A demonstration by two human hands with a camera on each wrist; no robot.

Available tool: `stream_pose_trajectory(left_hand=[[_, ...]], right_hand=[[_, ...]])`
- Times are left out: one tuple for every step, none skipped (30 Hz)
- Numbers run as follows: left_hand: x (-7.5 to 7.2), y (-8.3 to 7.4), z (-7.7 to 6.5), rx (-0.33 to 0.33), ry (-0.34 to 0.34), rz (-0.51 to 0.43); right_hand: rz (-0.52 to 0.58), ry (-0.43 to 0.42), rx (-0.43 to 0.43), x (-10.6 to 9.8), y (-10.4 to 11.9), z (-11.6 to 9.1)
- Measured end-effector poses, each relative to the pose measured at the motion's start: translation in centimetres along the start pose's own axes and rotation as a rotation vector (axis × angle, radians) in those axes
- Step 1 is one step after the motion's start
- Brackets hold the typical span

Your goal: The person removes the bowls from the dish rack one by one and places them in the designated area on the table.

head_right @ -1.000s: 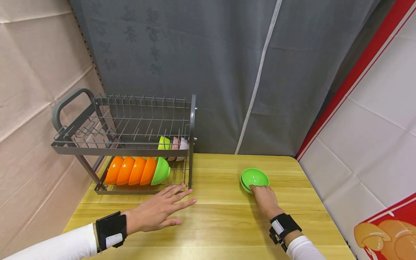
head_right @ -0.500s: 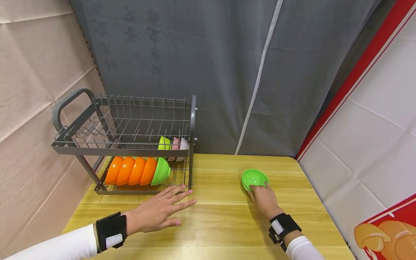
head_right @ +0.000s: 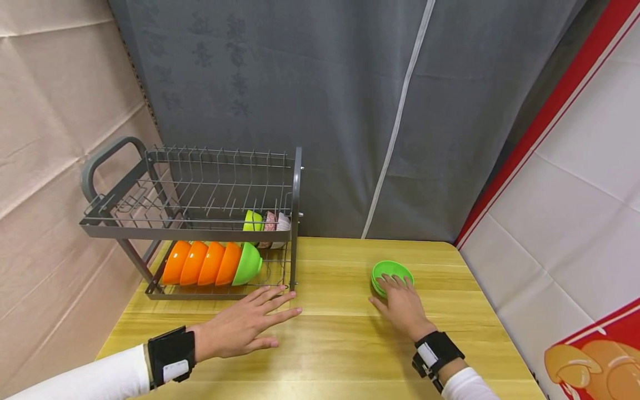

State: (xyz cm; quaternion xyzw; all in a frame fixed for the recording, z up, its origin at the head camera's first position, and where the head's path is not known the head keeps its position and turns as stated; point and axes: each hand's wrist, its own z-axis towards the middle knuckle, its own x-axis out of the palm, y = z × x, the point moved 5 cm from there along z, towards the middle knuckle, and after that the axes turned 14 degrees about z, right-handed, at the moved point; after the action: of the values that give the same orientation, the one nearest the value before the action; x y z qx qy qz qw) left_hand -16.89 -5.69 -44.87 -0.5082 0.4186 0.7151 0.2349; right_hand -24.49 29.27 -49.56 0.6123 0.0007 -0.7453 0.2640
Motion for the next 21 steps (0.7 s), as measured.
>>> stream_pose_trajectory(left_hand=[[0.0,0.0,0.0,-0.001,0.0,0.001],[0.0,0.0,0.0,-0.002,-0.002,0.0],[-0.1,0.0,0.0,-0.004,-0.003,-0.002],[-0.1,0.1,0.0,-0.005,-0.006,-0.003],[-0.2,0.1,0.0,-0.007,-0.009,-0.004],[-0.2,0.2,0.0,-0.011,-0.013,-0.004],[-0.3,0.3,0.0,-0.015,-0.019,-0.005],[-0.4,0.4,0.0,-0.018,-0.025,-0.005],[-0.5,0.6,0.0,-0.021,-0.03,-0.004],[-0.5,0.7,0.0,-0.024,-0.037,-0.001],[-0.6,0.8,0.0,-0.027,-0.041,0.0],[-0.7,0.9,0.0,-0.03,-0.045,0.003],[-0.7,1.0,0.0,-0.031,-0.046,0.007],[-0.7,1.1,0.0,-0.032,-0.043,0.012],[-0.7,1.1,-0.1,-0.034,-0.037,0.013],[-0.7,1.2,-0.1,-0.037,-0.031,0.013],[-0.8,1.3,-0.1,-0.04,-0.024,0.012],[-0.8,1.3,-0.1,-0.043,-0.018,0.013],[-0.8,1.4,-0.1,-0.047,-0.013,0.013],[-0.9,1.5,-0.1,-0.051,-0.01,0.011],[-1.0,1.6,-0.1,-0.055,-0.012,0.009]], right_hand=[[0.004,0.003,-0.005,-0.1,0.3,0.0],[0.007,0.009,-0.01,-0.2,0.7,0.0],[0.012,0.015,-0.015,-0.3,1.1,0.0],[0.011,0.021,-0.023,-0.4,1.5,0.0],[0.012,0.029,-0.028,-0.4,1.8,-0.1],[0.012,0.031,-0.039,-0.5,2.3,-0.1],[0.013,0.034,-0.048,-0.6,2.6,-0.2],[0.013,0.037,-0.057,-0.7,3.0,-0.2],[0.015,0.038,-0.064,-0.8,3.4,-0.2],[0.017,0.041,-0.072,-0.9,3.8,-0.3],[0.025,0.042,-0.078,-1.0,4.2,-0.3],[0.028,0.037,-0.09,-1.2,4.7,-0.3],[0.032,0.038,-0.095,-1.3,5.1,-0.3],[0.035,0.037,-0.105,-1.4,5.5,-0.3],[0.039,0.033,-0.115,-1.6,5.9,-0.3],[0.041,0.028,-0.125,-1.7,6.3,-0.3],[0.042,0.021,-0.137,-1.9,6.7,-0.4],[0.045,0.015,-0.149,-2.0,7.0,-0.4],[0.051,0.013,-0.157,-2.0,7.3,-0.4],[0.055,0.007,-0.167,-2.1,7.6,-0.4],[0.057,0.004,-0.174,-2.1,7.8,-0.5]])
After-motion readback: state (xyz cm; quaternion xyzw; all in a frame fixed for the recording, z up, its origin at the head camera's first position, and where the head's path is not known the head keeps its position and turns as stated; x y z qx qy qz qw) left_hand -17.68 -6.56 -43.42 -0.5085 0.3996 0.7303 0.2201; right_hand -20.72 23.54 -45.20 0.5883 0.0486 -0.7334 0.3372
